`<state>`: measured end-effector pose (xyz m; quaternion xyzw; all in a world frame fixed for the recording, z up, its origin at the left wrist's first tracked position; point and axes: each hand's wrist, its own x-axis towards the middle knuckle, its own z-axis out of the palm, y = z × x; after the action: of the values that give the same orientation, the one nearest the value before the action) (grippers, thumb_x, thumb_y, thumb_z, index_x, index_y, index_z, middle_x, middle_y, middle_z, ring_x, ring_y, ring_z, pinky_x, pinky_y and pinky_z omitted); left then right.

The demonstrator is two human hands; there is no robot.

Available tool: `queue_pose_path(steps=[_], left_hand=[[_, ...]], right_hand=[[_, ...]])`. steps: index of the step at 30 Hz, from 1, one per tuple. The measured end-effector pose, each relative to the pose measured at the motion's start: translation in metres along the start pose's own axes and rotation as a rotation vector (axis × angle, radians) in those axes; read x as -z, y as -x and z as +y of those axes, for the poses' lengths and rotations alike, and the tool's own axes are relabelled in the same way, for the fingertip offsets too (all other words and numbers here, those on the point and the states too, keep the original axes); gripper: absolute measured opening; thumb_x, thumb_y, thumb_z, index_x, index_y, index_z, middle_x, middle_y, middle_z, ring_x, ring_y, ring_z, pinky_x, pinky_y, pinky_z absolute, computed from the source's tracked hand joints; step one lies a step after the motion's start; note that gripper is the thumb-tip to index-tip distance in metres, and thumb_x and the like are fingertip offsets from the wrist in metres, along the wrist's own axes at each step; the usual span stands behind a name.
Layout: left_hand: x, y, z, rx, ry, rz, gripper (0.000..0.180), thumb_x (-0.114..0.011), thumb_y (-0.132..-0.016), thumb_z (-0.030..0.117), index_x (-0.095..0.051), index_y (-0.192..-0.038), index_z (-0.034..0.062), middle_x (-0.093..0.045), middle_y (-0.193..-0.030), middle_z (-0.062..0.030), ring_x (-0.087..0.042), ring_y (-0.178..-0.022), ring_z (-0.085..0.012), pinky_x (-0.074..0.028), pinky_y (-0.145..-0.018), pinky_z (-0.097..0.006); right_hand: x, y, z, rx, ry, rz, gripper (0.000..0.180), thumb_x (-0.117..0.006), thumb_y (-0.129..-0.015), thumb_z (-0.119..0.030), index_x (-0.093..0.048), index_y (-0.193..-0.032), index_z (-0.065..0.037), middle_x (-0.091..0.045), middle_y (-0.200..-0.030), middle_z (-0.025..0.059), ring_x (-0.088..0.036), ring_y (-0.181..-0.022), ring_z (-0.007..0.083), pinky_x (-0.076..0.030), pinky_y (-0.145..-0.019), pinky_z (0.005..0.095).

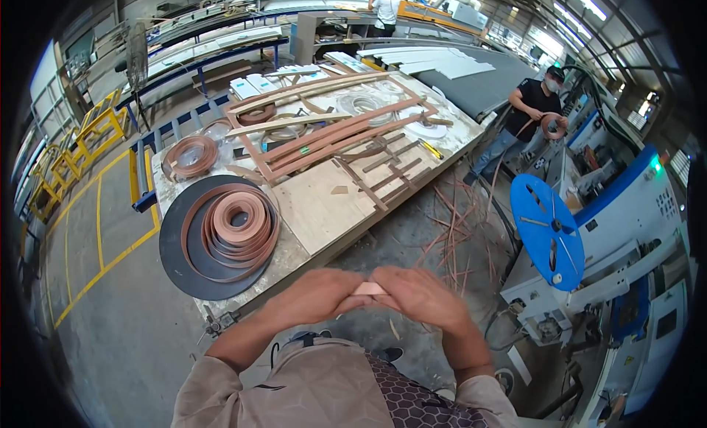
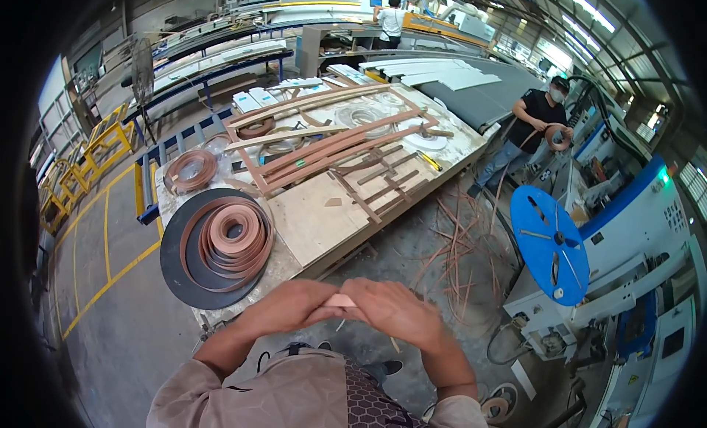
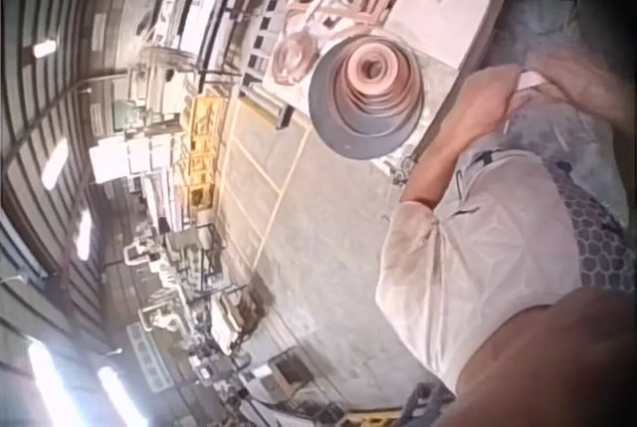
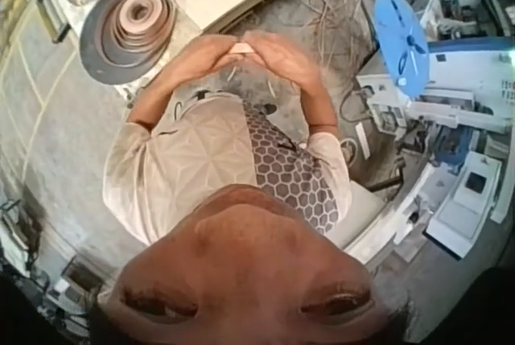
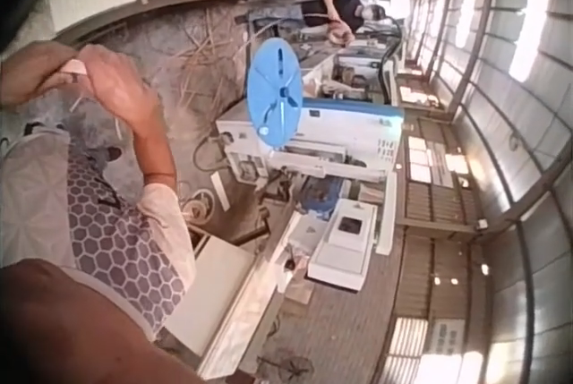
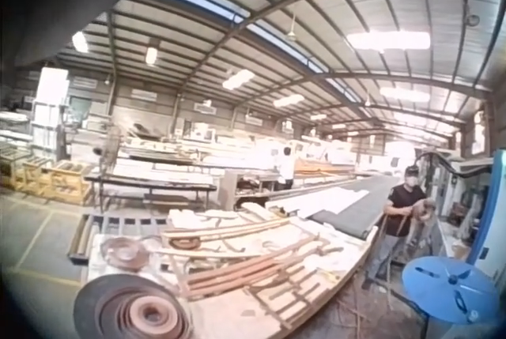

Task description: Cutting and organizing strips of edge banding material from a large coil on a worktable and then placing them on furniture panels.

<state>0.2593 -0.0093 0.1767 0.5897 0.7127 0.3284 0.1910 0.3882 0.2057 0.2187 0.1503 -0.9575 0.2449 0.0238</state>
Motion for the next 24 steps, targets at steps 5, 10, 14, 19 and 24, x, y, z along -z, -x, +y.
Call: queue_pose_path(steps=[5,10,14,19,24], left_hand=[[-0.001,0.006,-0.006,0.026,0.131,0.05,0.033,-0.064,-0.104,0.038,-0.063,-0.103,0.0043,-0.063,-0.085,-0.0185,-0.064,-0.08,-0.0422,-0.051,-0.07,-0.047],[0.055,0.019,-0.024,0.042,0.305,0.292,0.032,-0.055,-0.109,0.031,-0.061,-0.099,0.0016,-0.061,-0.074,-0.0083,-0.069,-0.072,-0.0232,-0.052,-0.063,-0.036],[0.044,0.019,-0.032,0.113,0.426,0.242,0.033,-0.049,-0.111,0.031,-0.061,-0.102,0.0012,-0.062,-0.08,-0.0042,-0.068,-0.082,-0.0166,-0.053,-0.072,-0.033],[-0.026,0.003,-0.07,-0.003,0.687,0.339,0.045,-0.042,-0.115,0.043,-0.059,-0.111,0.0019,-0.06,-0.094,-0.0051,-0.062,-0.093,-0.0171,-0.051,-0.087,-0.033],[-0.056,0.006,-0.091,0.088,0.641,0.482,0.045,-0.034,-0.116,0.04,-0.061,-0.116,0.0041,-0.062,-0.103,-0.0045,-0.057,-0.098,-0.0148,-0.046,-0.092,-0.031]], right_hand=[[-0.002,0.018,0.021,-0.135,-0.187,0.059,0.026,-0.077,-0.095,-0.022,-0.064,-0.108,-0.005,-0.071,-0.087,0.013,-0.072,-0.078,0.0329,-0.055,-0.068,0.0425],[-0.096,0.098,0.094,-0.534,-0.773,0.571,0.02,-0.086,-0.084,-0.008,-0.071,-0.098,-0.005,-0.071,-0.083,-0.0012,-0.064,-0.078,0.0048,-0.053,-0.067,0.0244],[-0.118,0.105,0.075,-0.426,-0.986,0.612,0.024,-0.086,-0.085,-0.011,-0.07,-0.102,-0.006,-0.07,-0.084,0.0004,-0.066,-0.078,0.0067,-0.053,-0.066,0.0248],[-0.047,0.084,0.068,-0.188,-0.855,0.851,0.027,-0.074,-0.097,-0.018,-0.067,-0.118,-0.002,-0.068,-0.089,-0.0009,-0.062,-0.078,0.0082,-0.05,-0.067,0.0269],[0.02,0.055,0.062,-0.401,-0.404,0.529,0.035,-0.068,-0.102,-0.016,-0.063,-0.134,-0.001,-0.063,-0.106,-0.0023,-0.057,-0.092,0.0062,-0.049,-0.079,0.0237]])
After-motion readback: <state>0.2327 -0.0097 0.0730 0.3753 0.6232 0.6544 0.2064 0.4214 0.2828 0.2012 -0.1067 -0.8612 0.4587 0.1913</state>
